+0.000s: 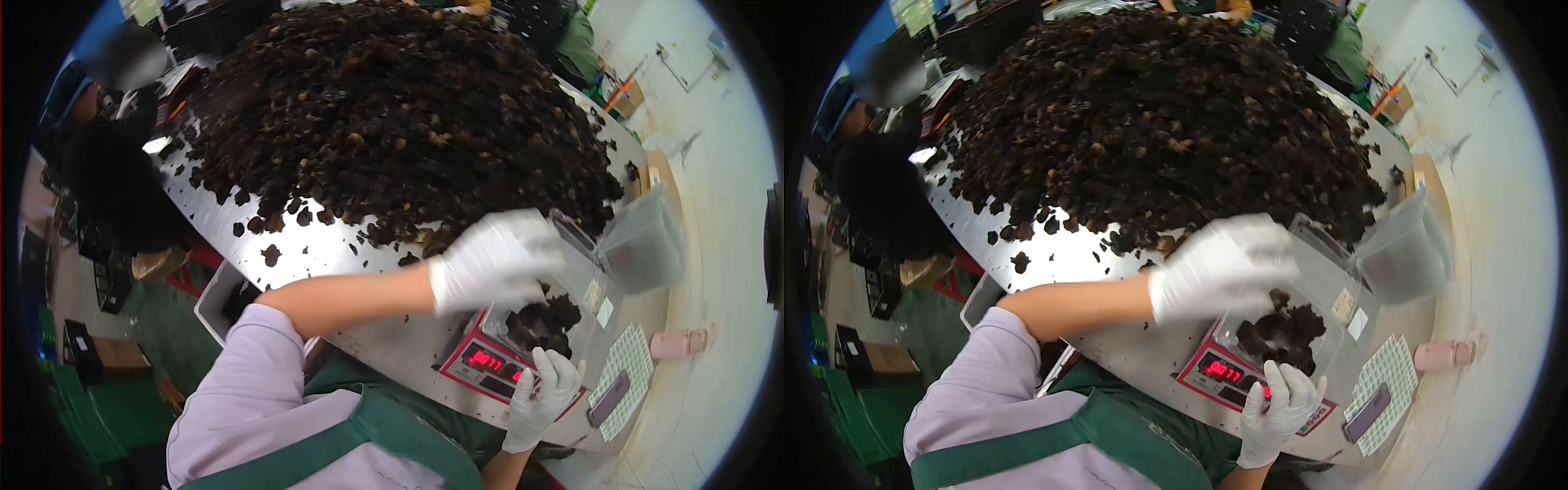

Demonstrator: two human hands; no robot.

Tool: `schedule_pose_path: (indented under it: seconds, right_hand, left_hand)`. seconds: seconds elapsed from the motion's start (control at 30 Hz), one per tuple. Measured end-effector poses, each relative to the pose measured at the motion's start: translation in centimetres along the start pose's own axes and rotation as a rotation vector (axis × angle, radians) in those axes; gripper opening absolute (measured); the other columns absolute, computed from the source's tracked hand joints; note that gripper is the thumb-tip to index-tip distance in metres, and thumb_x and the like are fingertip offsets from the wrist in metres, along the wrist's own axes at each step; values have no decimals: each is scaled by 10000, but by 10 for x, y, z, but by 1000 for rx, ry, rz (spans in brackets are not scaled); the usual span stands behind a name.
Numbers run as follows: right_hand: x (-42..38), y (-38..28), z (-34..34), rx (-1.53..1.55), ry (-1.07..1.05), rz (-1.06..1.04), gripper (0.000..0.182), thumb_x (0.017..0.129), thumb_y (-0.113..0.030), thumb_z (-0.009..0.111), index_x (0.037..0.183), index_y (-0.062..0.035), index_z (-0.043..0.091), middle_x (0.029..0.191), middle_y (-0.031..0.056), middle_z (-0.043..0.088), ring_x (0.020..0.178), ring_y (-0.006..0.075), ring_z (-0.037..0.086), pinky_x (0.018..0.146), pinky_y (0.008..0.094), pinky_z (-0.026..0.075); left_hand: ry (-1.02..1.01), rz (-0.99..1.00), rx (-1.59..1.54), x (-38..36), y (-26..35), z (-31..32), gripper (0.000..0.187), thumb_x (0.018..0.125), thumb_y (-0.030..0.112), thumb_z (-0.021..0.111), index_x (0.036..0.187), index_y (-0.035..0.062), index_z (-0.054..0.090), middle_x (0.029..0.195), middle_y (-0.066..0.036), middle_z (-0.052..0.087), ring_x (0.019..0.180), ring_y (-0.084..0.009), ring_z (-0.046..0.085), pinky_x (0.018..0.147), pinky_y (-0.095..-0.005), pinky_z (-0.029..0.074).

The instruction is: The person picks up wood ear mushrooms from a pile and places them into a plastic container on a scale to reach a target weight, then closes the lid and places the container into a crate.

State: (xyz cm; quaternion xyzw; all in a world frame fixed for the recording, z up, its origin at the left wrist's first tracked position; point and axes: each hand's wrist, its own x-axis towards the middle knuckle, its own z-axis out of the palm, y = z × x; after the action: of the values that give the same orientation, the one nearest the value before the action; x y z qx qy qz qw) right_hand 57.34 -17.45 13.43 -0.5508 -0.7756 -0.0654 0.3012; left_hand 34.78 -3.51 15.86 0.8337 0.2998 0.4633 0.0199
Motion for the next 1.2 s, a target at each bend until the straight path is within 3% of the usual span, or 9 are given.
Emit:
schedule_pose_path:
  seconds: [0.07, 0.17, 0.27, 0.4, 0.6, 0.7, 0.8, 0.93, 1.2]
  right_hand:
    - [-5, 4, -5, 14, 55, 4, 239, 900, -200, 647, 1134, -170, 688, 1106, 7, 610, 1063, 232, 591, 1142, 551, 312]
    - [-8, 6, -9, 38, 76, 32, 236, 904, -205, 644, 1133, -166, 686, 1113, 11, 610, 1056, 234, 593, 1143, 537, 316]
    - [-8, 4, -7, 30, 87, 57, 222, 898, -183, 651, 1114, -156, 694, 1098, 18, 615, 1048, 232, 595, 1141, 522, 323]
    - [-8, -3, -5, 52, 73, 82, 205, 881, -142, 665, 1080, -147, 709, 1085, 22, 622, 1042, 230, 597, 1125, 513, 340]
    - [-7, -4, -8, 37, 75, 68, 212, 871, -119, 669, 1077, -145, 712, 1083, 21, 629, 1025, 234, 606, 1117, 506, 348]
    - [-8, -1, -8, 40, 79, 53, 211, 872, -119, 668, 1077, -141, 713, 1073, 27, 635, 1016, 235, 610, 1118, 509, 350]
    - [-7, -1, -8, 41, 82, 59, 211, 874, -114, 664, 1077, -137, 713, 1062, 31, 641, 1008, 236, 613, 1119, 508, 353]
    - [-7, -4, -7, 66, 68, 60, 211, 872, -90, 657, 1071, -133, 714, 1044, 33, 647, 998, 235, 615, 1121, 505, 354]
    - [-8, -1, -11, 59, 79, 78, 204, 881, -83, 648, 1071, -124, 711, 1030, 34, 644, 985, 235, 617, 1128, 517, 346]
  left_hand:
    - [23, -91, 187, 6, -52, -28, 452, 625, 192, 759, 1049, 104, 631, 964, -113, 558, 922, -346, 551, 776, -453, 505]
    - [26, -312, 756, -22, -140, -34, 771, 715, 352, 828, 1415, 241, 524, 1331, -167, 549, 1211, -415, 520, 950, -536, 462]
    - [-242, -466, 660, -34, -190, -33, 947, 726, 480, 813, 1542, 389, 342, 1511, -159, 446, 1377, -440, 408, 1039, -607, 396]
    - [-252, -299, 575, -47, -184, -12, 405, 822, 302, 753, 1219, 281, 679, 1008, -34, 604, 920, -281, 581, 748, -392, 554]
    - [-215, -193, 427, -103, -113, -3, 249, 808, 201, 709, 1053, 235, 739, 910, -30, 586, 836, -268, 588, 637, -356, 567]
    - [-172, -348, 317, -124, -76, -16, 247, 834, 197, 731, 1080, 210, 744, 991, -30, 635, 920, -233, 620, 771, -329, 564]
    - [249, -1002, -582, -130, -64, -28, 256, 953, 139, 643, 1204, 127, 690, 1118, -15, 683, 1061, -166, 637, 925, -266, 500]
    - [484, -1518, -1462, -139, -83, -57, 408, 981, 426, 558, 1298, 179, 631, 1071, -89, 675, 871, -205, 644, 593, -344, 525]
    - [614, -1336, -1889, -134, -61, -54, 489, 994, 507, 474, 1346, 186, 587, 1161, -140, 642, 976, -314, 648, 730, -471, 603]
